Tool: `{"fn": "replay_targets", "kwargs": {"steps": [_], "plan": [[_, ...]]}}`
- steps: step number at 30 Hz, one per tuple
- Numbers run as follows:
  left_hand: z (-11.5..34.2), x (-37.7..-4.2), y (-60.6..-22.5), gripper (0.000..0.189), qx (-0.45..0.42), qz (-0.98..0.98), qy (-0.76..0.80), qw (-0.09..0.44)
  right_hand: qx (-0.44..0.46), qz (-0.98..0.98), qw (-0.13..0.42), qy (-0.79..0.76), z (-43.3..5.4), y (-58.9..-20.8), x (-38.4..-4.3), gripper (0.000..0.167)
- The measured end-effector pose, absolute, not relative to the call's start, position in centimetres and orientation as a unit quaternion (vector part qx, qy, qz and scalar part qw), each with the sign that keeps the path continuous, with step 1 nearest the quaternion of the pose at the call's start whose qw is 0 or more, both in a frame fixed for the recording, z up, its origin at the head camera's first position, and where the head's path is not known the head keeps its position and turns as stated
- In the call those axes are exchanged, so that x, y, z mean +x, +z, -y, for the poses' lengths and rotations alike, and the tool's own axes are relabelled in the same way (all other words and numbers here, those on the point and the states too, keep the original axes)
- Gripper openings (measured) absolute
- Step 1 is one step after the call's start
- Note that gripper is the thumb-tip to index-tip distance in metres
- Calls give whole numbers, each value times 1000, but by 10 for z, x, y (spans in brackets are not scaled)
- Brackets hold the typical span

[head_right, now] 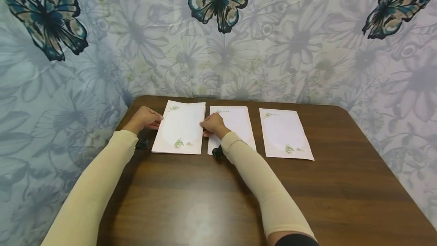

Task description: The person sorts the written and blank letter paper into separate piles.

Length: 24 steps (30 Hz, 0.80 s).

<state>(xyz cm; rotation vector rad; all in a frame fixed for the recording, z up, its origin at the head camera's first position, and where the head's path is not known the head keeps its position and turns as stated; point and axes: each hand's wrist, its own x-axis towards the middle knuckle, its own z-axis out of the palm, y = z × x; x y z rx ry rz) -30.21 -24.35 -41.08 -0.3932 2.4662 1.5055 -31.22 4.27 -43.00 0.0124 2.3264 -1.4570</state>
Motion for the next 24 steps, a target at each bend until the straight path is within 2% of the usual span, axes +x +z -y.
{"fn": "replay_targets", "kwargs": {"steps": [10,18,24], "plan": [[238,-304,-420,29,-145,-849,497,104,3,-869,177,-463,-39,-433,-318,16],[237,-301,-417,36,-162,-854,482,113,6,-894,164,-417,-39,-427,-316,20],[243,-298,-415,38,-166,-858,472,115,-43,-886,143,-439,-51,-429,-313,20]]}}
